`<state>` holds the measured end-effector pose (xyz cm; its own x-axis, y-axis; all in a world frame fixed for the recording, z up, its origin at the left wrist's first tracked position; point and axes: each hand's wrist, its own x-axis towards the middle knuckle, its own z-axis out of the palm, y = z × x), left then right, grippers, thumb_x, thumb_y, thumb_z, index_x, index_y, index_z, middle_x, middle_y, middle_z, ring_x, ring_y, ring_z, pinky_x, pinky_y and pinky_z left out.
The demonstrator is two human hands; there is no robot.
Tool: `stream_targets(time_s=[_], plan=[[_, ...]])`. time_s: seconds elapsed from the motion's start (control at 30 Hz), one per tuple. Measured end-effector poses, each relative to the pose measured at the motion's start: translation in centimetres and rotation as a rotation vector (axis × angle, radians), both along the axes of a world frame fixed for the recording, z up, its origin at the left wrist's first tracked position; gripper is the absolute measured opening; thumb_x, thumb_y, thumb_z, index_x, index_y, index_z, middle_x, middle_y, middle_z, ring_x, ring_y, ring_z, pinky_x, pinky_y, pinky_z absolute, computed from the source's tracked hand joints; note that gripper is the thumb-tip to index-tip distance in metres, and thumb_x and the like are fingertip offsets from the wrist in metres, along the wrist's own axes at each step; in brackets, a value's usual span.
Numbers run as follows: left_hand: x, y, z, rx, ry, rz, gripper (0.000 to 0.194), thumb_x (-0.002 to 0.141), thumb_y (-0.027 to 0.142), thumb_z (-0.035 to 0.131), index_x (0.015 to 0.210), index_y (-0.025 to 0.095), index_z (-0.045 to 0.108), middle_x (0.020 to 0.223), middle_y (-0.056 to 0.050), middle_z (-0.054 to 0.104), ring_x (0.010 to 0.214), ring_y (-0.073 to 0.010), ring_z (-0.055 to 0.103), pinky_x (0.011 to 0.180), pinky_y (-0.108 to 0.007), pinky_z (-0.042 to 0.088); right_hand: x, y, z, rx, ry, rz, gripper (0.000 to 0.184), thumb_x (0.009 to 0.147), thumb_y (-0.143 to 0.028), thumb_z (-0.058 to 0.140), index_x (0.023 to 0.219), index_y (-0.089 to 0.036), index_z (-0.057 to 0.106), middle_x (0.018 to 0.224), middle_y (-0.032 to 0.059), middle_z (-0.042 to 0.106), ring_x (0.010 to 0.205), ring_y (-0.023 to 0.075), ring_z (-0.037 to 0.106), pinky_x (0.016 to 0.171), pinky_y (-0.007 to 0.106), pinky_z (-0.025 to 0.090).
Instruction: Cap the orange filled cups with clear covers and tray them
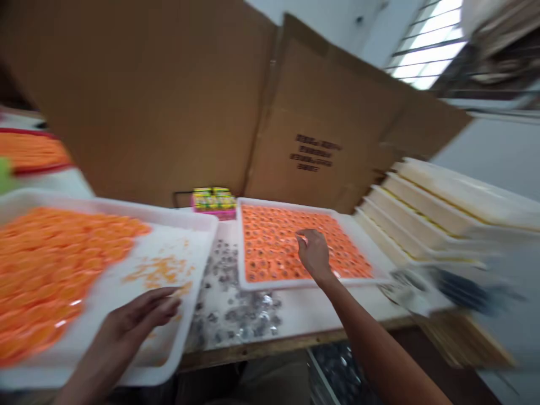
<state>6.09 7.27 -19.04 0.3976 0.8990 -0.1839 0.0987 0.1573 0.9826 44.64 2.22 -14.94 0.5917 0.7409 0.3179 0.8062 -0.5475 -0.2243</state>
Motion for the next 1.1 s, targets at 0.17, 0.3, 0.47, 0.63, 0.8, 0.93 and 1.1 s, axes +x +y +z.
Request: stream_targets(time_s=[0.17,0.3,0.47,0.63,0.8,0.93,1.1], plan=[[0.7,-0.3,1.6,0.053,-0.077,-0.116,0.032,0.078,0.044,0.06,0.094,0.018,0.069,0.083,-0.007,0.069,0.08,-0.0217,0.061,0.07,-0.028,0.046,-14.8,10.7,-0.5,0.128,0.339,0.859,0.014,0.084,-0.023,0.052,0.088,-0.02,0.064,0.089,0.0046,0.065,0.082,0.017,0.059,0.077,0.028,0.044],[0.0,-0.8,2.0,0.102,-0.122,-0.126,0.028,0.08,0.042,0.057,0.082,0.016,0.069,0.067,-0.003,0.061,0.064,-0.0154,0.052,0.059,-0.024,0.038,-25.6,17.5,-2.5,-0.073,0.319,1.164,0.011,0.082,-0.018,0.056,0.091,-0.019,0.064,0.088,0.0036,0.063,0.078,0.0153,0.057,0.074,0.027,0.042],[-0.1,-0.6,2.3,0.108,-0.164,-0.101,0.028,0.079,0.04,0.057,0.075,0.015,0.067,0.061,-0.001,0.056,0.058,-0.0133,0.046,0.055,-0.024,0.033,-31.9,22.6,-5.8,-0.275,0.127,1.229,0.027,0.081,-0.026,0.06,0.107,-0.021,0.058,0.097,0.0048,0.057,0.092,0.0194,0.052,0.077,0.028,0.039],[-0.2,-0.4,2.1,0.119,-0.167,-0.081,0.029,0.08,0.04,0.055,0.071,0.015,0.066,0.06,-0.002,0.056,0.057,-0.0134,0.046,0.054,-0.025,0.033,-32.2,23.2,-7.4,-0.321,0.07,1.243,0.015,0.079,-0.02,0.061,0.093,-0.021,0.058,0.095,0.0037,0.053,0.093,0.0195,0.048,0.073,0.026,0.036],[-0.2,-0.3,1.4,0.101,-0.19,-0.038,0.029,0.082,0.041,0.052,0.073,0.016,0.066,0.065,-0.003,0.061,0.06,-0.0147,0.051,0.055,-0.024,0.036,-30.5,22.1,-7.5,-0.332,0.061,1.257,0.014,0.077,-0.016,0.064,0.087,-0.02,0.056,0.097,0.0012,0.053,0.09,0.0158,0.049,0.072,0.024,0.035],[-0.1,-0.1,1.3,0.097,-0.201,0.006,0.028,0.083,0.038,0.051,0.077,0.016,0.067,0.067,-0.004,0.063,0.062,-0.0159,0.055,0.058,-0.024,0.04,-29.7,21.3,-7.0,-0.312,0.073,1.222,0.02,0.077,-0.017,0.063,0.094,-0.021,0.054,0.097,0.0012,0.055,0.091,0.0161,0.051,0.075,0.024,0.037],[0.0,-0.1,1.5,0.081,-0.202,0.042,0.028,0.082,0.039,0.051,0.076,0.016,0.066,0.067,-0.004,0.065,0.062,-0.0166,0.057,0.059,-0.025,0.042,-30.1,21.1,-6.8,-0.261,0.093,1.093,0.028,0.081,-0.032,0.06,0.106,-0.02,0.054,0.107,0.0062,0.054,0.099,0.0205,0.051,0.082,0.03,0.039]])
